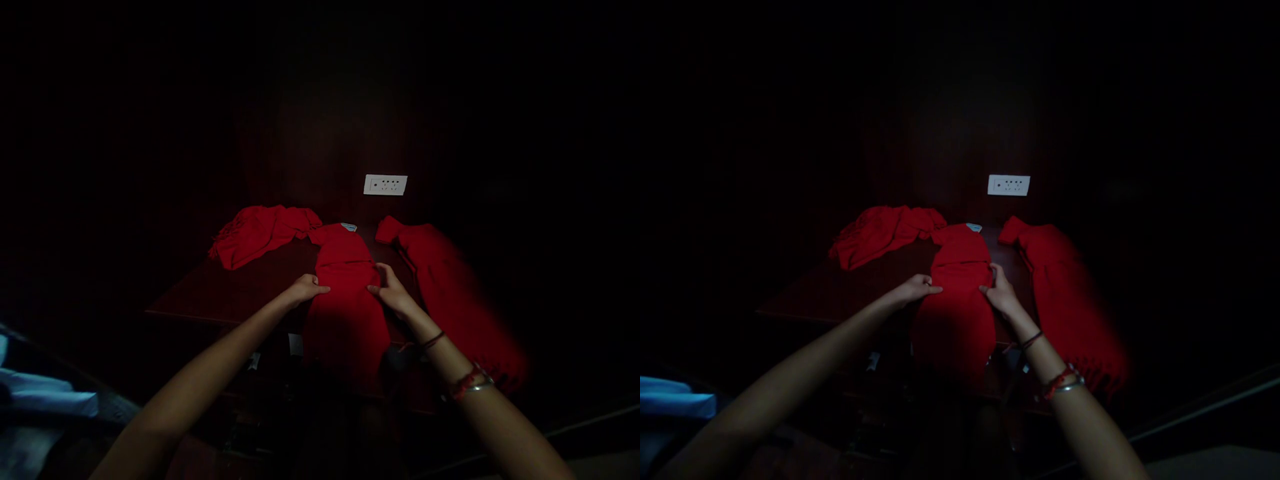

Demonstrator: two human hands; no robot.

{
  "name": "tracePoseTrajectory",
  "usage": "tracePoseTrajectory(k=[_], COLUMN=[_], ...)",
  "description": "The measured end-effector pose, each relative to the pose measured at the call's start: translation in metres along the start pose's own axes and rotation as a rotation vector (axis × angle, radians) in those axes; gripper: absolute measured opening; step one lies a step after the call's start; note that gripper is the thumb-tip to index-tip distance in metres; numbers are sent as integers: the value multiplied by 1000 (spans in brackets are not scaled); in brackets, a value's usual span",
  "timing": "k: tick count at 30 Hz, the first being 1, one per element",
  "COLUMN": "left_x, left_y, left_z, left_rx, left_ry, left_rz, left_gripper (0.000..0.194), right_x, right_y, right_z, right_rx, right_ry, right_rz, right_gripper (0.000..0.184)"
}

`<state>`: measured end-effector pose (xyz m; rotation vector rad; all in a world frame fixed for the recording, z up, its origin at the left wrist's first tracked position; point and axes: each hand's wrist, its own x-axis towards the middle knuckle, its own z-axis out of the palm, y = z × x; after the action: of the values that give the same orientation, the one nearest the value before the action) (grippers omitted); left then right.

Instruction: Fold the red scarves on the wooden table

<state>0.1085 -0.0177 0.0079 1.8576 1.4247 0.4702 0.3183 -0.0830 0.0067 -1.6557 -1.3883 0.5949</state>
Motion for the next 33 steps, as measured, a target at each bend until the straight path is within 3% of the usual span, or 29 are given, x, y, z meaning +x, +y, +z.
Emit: tracePoseTrajectory(k=[8, 11, 13, 16, 19, 21, 25, 28, 31, 33], left_x=[51, 54, 45, 23, 4, -2, -4, -7, -18, -28], left_y=[30, 34, 29, 17, 7, 5, 12, 20, 29, 34], left_z=[14, 12, 9, 5, 2, 2, 4, 3, -1, -3], left_rx=[155, 169, 183, 155, 131, 145, 155, 108, -62, -203], left_ry=[234, 293, 333, 264, 137, 116, 119, 38, -86, -108], left_rz=[-70, -83, -4, 97, 53, 36, 18, -58, -158, -208], left_gripper=[9, 14, 15, 9, 14, 20, 26, 30, 32, 28], right_x=[50, 56, 46, 17, -11, -22, -28, -28, -28, -27], right_y=[-6, -6, -5, -4, -7, -11, -20, -24, -27, -30], right_z=[1, 0, -2, -8, -16, -22, -31, -33, -34, -34], right_rx=[-285, -217, -115, 114, 342, 409, 442, 528, 643, 687], right_ry=[165, 203, 208, 77, -145, -227, -293, -323, -310, -319], right_rz=[132, 128, 104, 94, 118, 131, 168, 152, 68, 2], right_gripper=[55, 54, 57, 66, 73, 75, 75, 77, 82, 87])
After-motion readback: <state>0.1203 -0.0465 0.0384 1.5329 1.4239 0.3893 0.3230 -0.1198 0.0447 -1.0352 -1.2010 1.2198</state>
